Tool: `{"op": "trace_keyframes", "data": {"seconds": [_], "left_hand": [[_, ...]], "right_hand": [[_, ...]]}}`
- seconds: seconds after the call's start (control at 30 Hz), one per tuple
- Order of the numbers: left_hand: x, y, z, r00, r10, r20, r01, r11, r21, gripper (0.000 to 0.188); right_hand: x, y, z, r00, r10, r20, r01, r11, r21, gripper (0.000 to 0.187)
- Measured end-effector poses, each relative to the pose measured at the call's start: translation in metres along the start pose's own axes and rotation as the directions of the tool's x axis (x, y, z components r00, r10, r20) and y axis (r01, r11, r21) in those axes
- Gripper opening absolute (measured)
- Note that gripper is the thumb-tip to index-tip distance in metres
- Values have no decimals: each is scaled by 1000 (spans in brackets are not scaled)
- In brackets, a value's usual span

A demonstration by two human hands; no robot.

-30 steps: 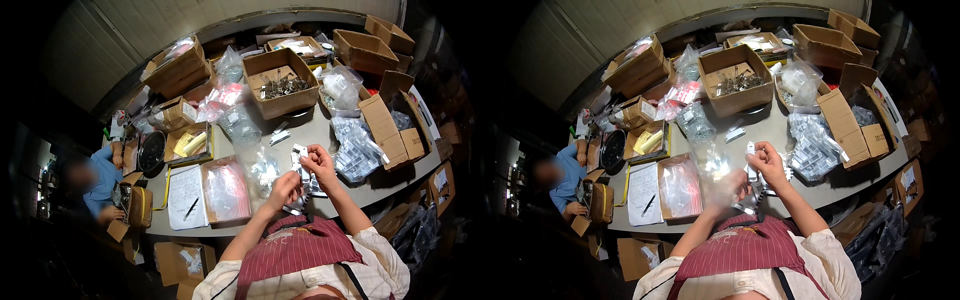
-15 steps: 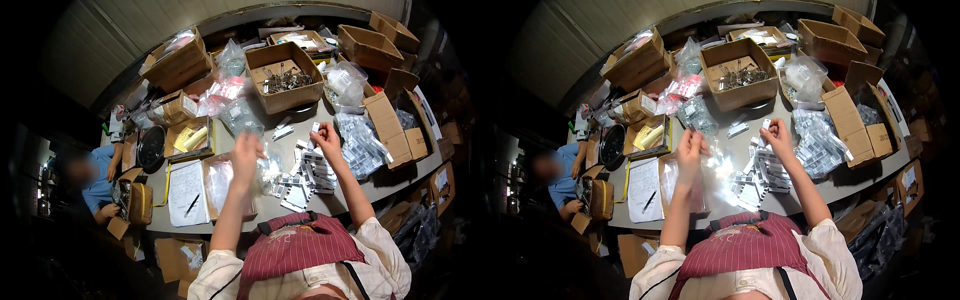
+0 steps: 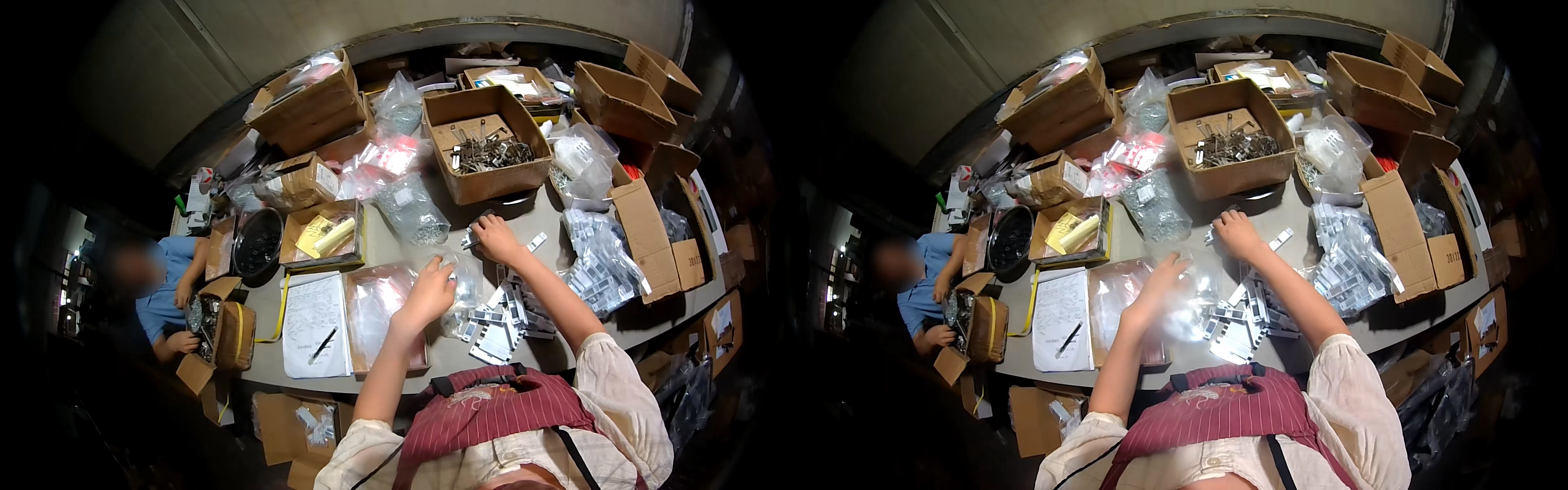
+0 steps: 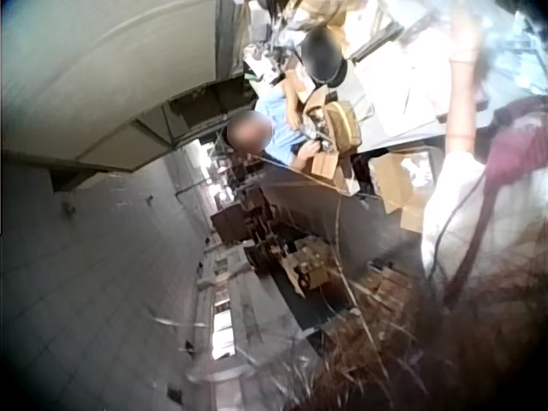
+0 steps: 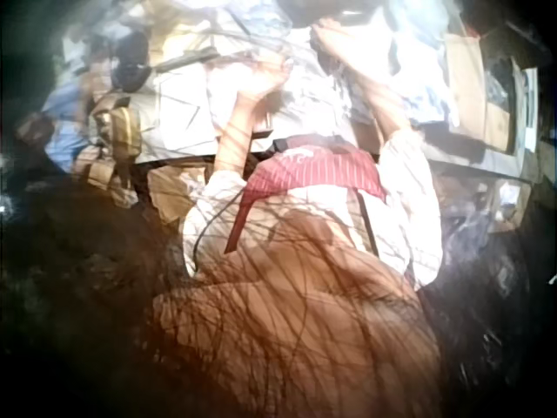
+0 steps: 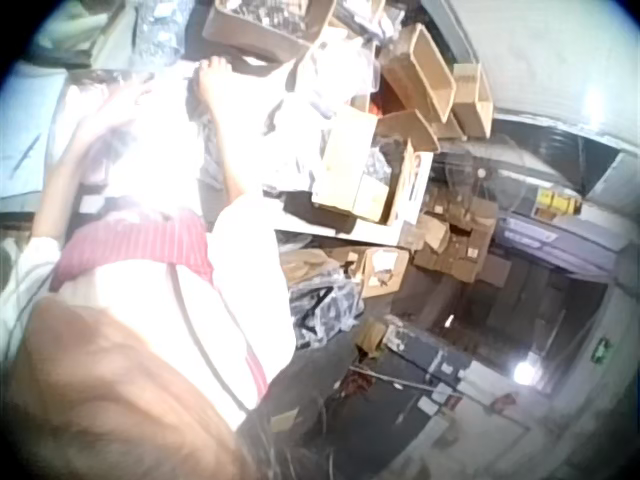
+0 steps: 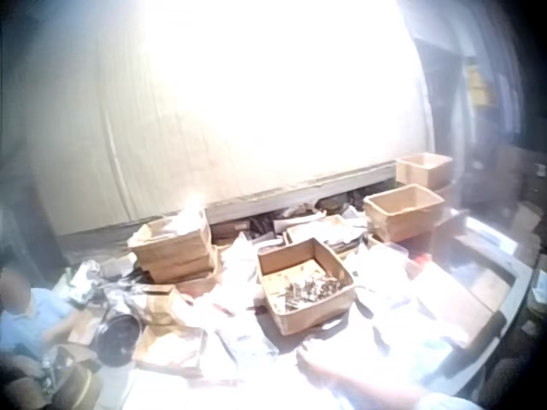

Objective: The person repeatedly picks up small white rectangular components from a cluttered table and places them into clear plastic bags. The workspace is filled with cardboard boxes and loose hardware. The person handles the items one by one, organizing them into the packaging.

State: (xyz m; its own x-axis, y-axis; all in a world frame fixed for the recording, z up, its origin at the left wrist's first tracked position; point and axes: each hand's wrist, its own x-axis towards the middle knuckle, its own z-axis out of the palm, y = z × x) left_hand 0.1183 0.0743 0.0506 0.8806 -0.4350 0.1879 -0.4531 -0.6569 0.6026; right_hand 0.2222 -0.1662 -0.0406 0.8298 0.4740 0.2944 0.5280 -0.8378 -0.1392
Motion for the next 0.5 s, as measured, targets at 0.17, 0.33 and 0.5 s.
{"op": "trace_keyframes", "data": {"seconds": [0.17,0.33,0.5], "left_hand": [[-7,18,-36,940,-168,-299,98,967,-236,20],[-9,52,-45,915,-218,-340,66,912,-405,13],[6,79,-27,957,80,-280,-142,967,-211,24]], "right_hand": [[-12,-4,-7,962,234,138,-271,816,511,29],[-47,-60,-111,894,156,420,-399,-148,905,32],[-82,-78,-136,877,110,467,-417,-308,855,40]]}}
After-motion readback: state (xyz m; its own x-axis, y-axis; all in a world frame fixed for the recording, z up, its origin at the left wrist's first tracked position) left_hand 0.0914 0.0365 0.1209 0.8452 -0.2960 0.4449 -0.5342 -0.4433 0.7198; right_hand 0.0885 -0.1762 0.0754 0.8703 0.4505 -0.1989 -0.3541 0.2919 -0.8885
